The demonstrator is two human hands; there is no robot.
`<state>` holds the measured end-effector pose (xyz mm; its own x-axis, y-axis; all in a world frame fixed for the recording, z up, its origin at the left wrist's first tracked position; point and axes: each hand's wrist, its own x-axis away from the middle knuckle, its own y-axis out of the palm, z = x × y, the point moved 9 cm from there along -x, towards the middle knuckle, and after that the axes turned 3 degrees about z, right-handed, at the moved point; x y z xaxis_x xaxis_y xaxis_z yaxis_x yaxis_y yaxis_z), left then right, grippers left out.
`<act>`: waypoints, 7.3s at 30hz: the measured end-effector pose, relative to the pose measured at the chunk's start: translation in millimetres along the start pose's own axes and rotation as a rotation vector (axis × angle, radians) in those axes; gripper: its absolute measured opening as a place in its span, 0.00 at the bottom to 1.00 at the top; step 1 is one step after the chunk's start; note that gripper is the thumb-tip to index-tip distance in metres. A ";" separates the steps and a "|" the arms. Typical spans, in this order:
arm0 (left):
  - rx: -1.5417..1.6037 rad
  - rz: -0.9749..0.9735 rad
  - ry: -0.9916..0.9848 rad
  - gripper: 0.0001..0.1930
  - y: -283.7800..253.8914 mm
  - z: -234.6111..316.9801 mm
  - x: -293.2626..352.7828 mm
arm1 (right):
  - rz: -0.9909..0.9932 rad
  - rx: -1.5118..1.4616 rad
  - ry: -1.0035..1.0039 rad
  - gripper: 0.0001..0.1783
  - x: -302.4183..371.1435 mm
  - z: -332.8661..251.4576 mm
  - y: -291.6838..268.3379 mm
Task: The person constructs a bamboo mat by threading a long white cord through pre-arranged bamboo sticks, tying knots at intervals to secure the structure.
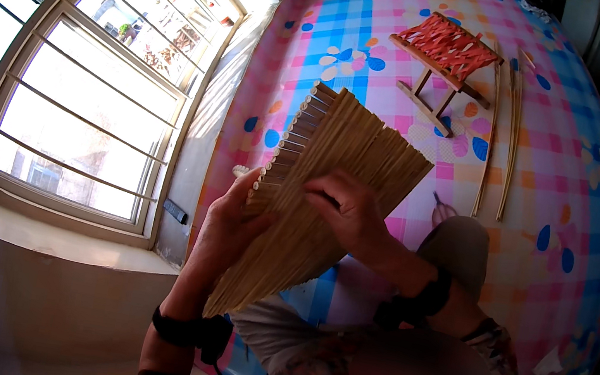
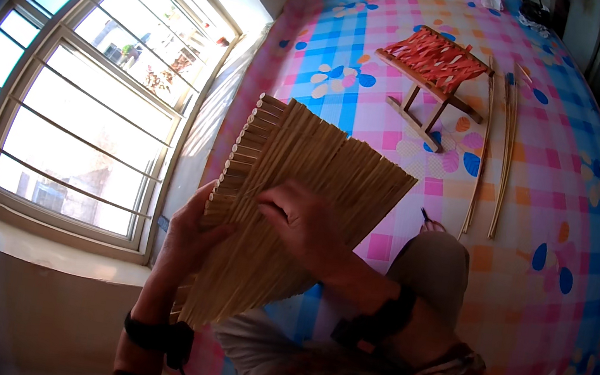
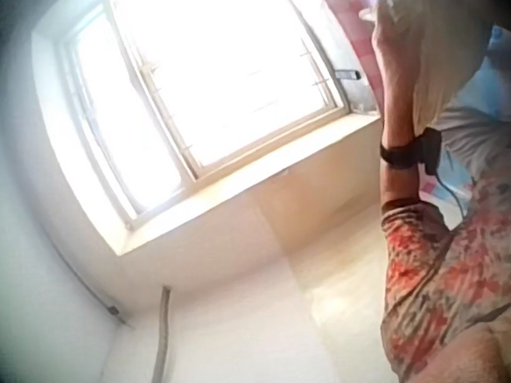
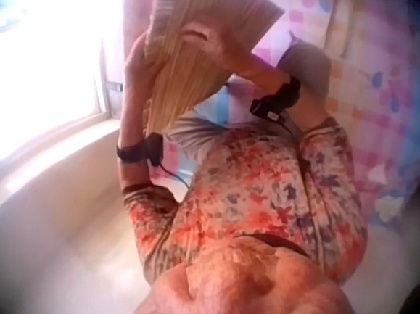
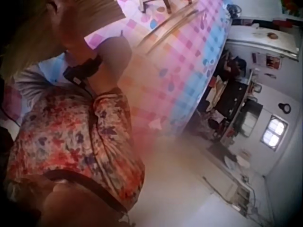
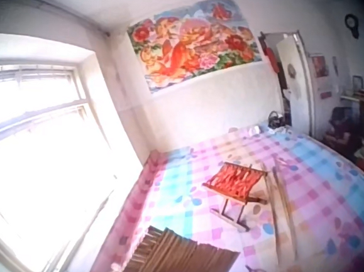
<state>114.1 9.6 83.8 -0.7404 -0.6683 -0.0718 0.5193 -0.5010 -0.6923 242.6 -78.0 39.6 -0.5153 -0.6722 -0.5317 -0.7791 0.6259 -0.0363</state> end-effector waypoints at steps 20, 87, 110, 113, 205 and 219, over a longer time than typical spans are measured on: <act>0.172 -0.026 -0.111 0.31 0.0 -20.5 -0.5 | 0.011 0.061 -0.068 0.06 0.2 -5.1 2.3; -0.100 -0.014 0.297 0.25 75.5 58.8 47.4 | -0.072 0.223 0.414 0.09 86.5 -33.1 -88.1; 0.081 -0.290 0.472 0.26 117.6 95.5 104.0 | -0.037 0.435 0.730 0.02 187.9 -45.6 -160.1; 0.440 -0.615 -0.041 0.25 136.3 68.0 102.8 | -0.024 0.384 0.743 0.04 186.1 -48.5 -156.3; -0.077 -0.023 0.243 0.20 34.7 18.1 -37.8 | -0.065 0.395 -0.080 0.12 35.8 -27.7 -45.5; -0.046 -0.088 0.184 0.20 40.6 11.4 -42.8 | -0.104 0.465 -0.117 0.15 31.1 -22.3 -40.2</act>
<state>171.7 11.6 67.0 -0.8495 -0.5094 -0.1370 0.4326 -0.5241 -0.7336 249.9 -132.9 43.4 -0.3791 -0.7080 -0.5959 -0.5686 0.6862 -0.4536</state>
